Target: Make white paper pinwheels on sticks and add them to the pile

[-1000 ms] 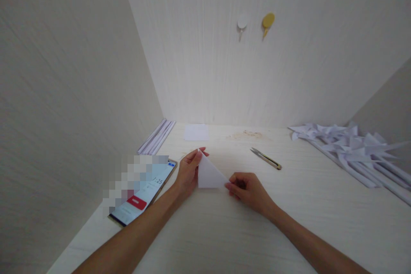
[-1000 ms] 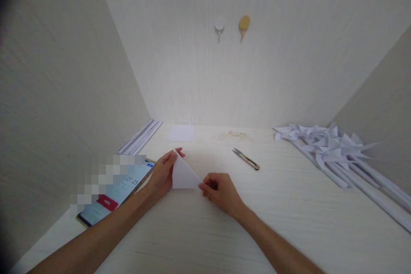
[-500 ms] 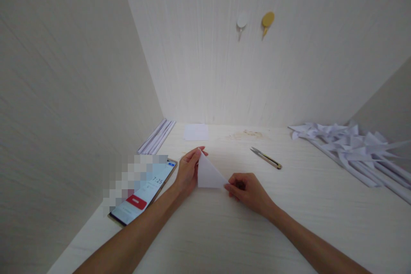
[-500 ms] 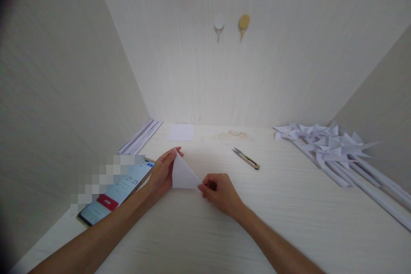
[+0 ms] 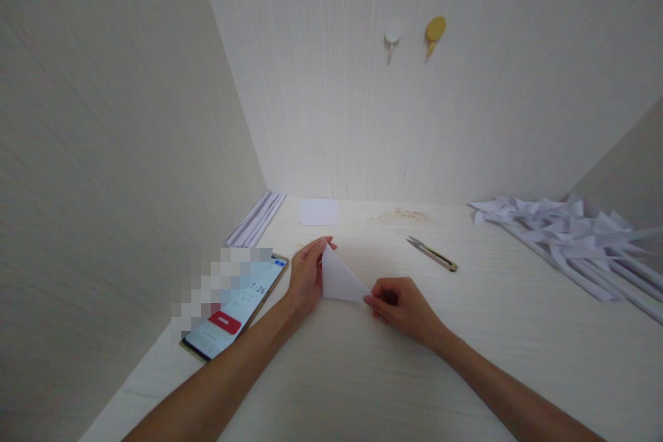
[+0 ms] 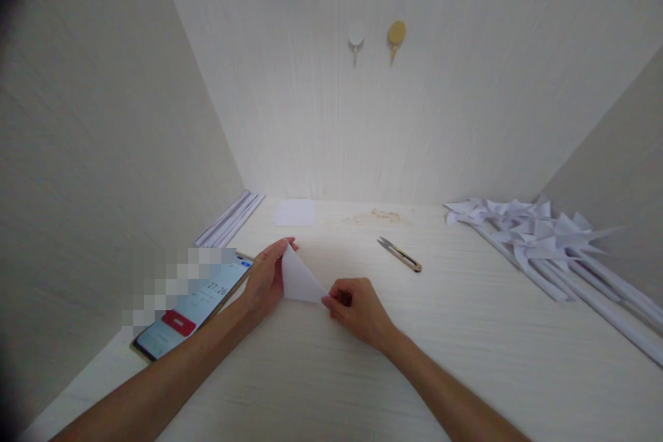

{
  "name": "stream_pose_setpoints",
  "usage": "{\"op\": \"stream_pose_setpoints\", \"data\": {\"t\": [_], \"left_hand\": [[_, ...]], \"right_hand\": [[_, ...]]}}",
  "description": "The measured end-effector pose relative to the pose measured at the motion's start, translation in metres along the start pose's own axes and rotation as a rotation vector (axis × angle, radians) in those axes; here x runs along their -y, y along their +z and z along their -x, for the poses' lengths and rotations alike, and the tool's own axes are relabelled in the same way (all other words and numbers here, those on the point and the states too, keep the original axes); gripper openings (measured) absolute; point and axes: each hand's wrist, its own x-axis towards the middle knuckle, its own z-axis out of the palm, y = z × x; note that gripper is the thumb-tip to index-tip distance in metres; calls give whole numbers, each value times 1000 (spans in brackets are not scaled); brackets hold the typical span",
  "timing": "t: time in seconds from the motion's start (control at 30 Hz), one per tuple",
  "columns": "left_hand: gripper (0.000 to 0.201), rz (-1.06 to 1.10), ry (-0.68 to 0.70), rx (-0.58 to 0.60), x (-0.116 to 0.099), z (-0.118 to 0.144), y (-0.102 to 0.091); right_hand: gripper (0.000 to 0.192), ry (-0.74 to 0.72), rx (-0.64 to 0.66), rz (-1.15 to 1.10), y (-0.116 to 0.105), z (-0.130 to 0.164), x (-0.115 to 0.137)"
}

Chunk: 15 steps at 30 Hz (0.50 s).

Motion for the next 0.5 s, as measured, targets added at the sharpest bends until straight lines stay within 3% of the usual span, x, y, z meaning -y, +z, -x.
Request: {"op": "stream_pose_setpoints", "data": {"t": [0.17, 0.33, 0.5], "left_hand": [[20, -25, 33, 2, 0, 0, 0], [21, -152, 78, 105, 3, 7, 2], [29, -188, 15, 137, 5, 8, 2]], "right_hand": [[20, -31, 5, 26, 0, 1, 1], [19, -45, -22, 65, 1, 1, 1], [20, -58, -13, 43, 0, 2, 4]]}}
